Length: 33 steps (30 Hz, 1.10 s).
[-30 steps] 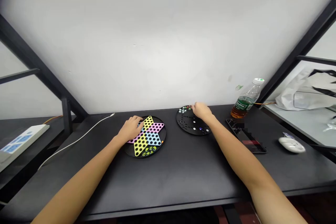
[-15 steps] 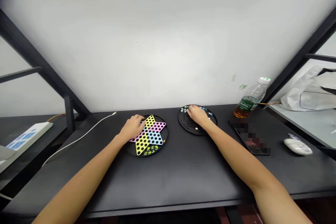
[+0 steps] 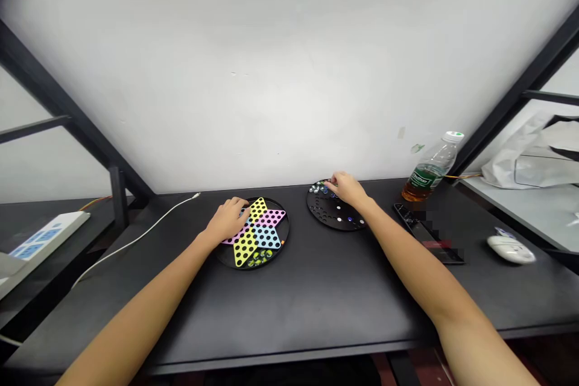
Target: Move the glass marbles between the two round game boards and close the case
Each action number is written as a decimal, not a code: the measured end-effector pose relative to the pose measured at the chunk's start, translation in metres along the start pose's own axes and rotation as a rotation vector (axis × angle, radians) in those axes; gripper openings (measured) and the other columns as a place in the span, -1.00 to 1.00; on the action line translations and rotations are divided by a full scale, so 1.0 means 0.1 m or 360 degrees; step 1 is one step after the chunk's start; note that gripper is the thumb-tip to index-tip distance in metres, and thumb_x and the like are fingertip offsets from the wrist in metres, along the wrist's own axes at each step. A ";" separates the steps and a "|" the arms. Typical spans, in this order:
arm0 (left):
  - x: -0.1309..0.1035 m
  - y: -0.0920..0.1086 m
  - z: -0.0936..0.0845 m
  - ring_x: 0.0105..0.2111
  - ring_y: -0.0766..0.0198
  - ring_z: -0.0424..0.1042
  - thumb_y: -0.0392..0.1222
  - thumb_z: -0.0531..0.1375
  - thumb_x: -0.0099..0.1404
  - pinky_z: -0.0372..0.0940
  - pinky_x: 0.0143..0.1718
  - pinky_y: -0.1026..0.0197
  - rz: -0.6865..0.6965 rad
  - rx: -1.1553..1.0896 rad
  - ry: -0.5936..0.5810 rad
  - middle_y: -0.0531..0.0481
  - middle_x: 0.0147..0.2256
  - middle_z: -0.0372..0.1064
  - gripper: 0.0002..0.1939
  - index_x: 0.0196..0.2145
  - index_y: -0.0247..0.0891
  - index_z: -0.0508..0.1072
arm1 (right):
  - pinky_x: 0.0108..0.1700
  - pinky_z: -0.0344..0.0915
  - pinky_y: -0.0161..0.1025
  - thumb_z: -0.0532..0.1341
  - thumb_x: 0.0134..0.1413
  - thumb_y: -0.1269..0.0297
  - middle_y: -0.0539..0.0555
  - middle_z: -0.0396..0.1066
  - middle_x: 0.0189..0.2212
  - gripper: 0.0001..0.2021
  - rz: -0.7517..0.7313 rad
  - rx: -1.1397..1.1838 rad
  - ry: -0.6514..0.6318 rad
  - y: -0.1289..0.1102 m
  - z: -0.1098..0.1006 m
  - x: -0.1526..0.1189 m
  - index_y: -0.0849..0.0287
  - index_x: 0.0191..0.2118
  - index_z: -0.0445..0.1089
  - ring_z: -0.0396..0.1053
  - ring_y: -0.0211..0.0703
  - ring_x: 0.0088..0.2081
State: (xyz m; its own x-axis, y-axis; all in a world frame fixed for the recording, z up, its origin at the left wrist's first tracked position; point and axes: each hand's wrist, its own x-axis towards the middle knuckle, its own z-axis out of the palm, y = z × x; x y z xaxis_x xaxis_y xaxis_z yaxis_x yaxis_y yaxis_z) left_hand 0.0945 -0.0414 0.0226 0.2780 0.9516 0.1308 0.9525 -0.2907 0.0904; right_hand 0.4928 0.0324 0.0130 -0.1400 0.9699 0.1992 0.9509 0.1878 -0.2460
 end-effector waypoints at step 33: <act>-0.02 0.10 -0.03 -0.03 -0.06 0.40 0.00 -0.10 0.44 0.29 -0.06 0.01 -0.0138 0.0316 0.0096 -0.29 -0.10 0.45 -0.53 -0.12 -0.35 0.50 | -0.09 0.33 -0.17 0.18 0.27 0.14 0.21 0.44 -0.10 -0.71 -0.1285 0.0276 -0.0836 -1.81 -0.49 -1.09 0.21 -0.03 0.47 0.41 -0.02 -0.13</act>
State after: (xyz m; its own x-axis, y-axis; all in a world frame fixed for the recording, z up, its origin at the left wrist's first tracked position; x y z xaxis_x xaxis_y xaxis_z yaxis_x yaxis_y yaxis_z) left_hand 0.1029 -0.0465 0.0259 0.1916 0.9628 0.1903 0.9800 -0.1770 -0.0912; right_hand 0.3494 -0.1151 0.0828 -0.8761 0.4773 -0.0688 0.4673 0.8050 -0.3656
